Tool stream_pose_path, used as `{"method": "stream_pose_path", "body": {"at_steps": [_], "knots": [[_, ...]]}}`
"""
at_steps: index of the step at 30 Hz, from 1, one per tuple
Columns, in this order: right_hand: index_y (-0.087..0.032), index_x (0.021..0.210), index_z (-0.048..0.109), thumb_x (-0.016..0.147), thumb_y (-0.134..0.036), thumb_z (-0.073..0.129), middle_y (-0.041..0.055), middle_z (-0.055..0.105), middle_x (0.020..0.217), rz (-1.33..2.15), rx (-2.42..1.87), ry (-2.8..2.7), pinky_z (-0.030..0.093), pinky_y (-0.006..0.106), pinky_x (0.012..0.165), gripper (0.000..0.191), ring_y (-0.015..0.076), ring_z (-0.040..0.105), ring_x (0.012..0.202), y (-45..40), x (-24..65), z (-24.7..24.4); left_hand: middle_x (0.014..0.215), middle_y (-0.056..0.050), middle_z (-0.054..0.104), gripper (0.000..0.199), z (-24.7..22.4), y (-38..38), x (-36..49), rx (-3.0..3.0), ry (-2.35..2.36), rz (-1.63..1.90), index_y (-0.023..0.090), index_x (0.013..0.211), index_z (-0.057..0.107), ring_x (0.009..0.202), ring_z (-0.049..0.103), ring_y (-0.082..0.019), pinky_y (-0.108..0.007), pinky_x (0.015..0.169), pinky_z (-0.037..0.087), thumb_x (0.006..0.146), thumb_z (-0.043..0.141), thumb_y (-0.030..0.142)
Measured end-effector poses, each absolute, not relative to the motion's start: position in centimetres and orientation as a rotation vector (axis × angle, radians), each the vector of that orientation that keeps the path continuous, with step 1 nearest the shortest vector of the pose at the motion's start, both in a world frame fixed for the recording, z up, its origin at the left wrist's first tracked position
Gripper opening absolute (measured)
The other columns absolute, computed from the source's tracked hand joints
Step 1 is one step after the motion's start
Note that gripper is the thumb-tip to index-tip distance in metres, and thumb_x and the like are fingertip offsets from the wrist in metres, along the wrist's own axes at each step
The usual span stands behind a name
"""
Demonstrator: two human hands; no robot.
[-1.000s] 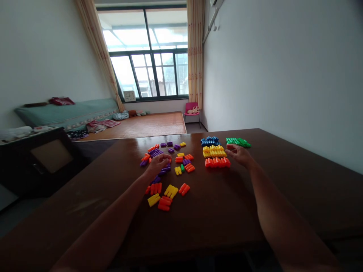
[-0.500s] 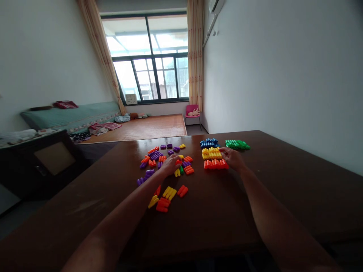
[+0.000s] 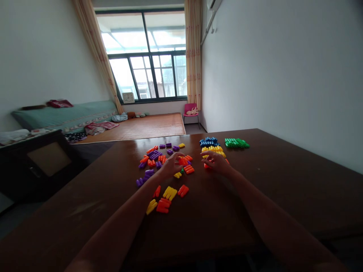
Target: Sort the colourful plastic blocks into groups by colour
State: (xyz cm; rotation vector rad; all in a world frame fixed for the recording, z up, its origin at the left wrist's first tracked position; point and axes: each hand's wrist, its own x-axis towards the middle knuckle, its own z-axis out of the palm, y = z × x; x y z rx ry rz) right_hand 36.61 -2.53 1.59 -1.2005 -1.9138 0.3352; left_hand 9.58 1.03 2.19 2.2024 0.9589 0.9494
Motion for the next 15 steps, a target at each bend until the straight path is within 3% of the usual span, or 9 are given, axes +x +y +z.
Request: {"method": "stream_pose_path", "body": {"at_steps": [4, 8, 15], "knots": [[-0.024, 0.124, 0.057, 0.076, -0.034, 0.07, 0.0035, 0.067, 0.094, 0.496, -1.056, -2.01, 0.053, 0.029, 0.067, 0.051, 0.0146, 0.063, 0.073, -3.6, 33.6, 1.4, 0.135, -0.011, 0.047, 0.065, 2.6, -0.7, 11.3, 2.28, 0.738, 0.942, 0.025, 0.133, 0.045, 0.11, 0.057, -0.021, -0.034, 0.087, 0.055, 0.072, 0.064, 0.014], [-0.022, 0.119, 0.061, 0.076, -0.03, 0.069, 0.0059, 0.066, 0.101, 0.543, -0.983, -2.038, 0.053, 0.029, 0.071, 0.045, 0.0151, 0.063, 0.079, -3.8, 32.8, 1.7, 0.133, -0.01, 0.047, 0.074, 2.4, -1.4, 12.2, 2.314, 0.649, 0.985, 0.029, 0.139, 0.039, 0.11, 0.057, -0.021, -0.036, 0.088, 0.056, 0.073, 0.065, 0.012], [-0.018, 0.124, 0.057, 0.075, -0.03, 0.067, 0.0096, 0.067, 0.108, 0.623, -1.359, -1.756, 0.054, 0.031, 0.076, 0.052, 0.0198, 0.065, 0.089, -2.8, 44.4, 3.4, 0.141, -0.01, 0.04, 0.053, 1.9, 0.0, 10.6, 2.306, 0.726, 1.005, 0.028, 0.132, 0.048, 0.108, 0.06, -0.022, -0.039, 0.087, 0.056, 0.081, 0.063, 0.026]]}}
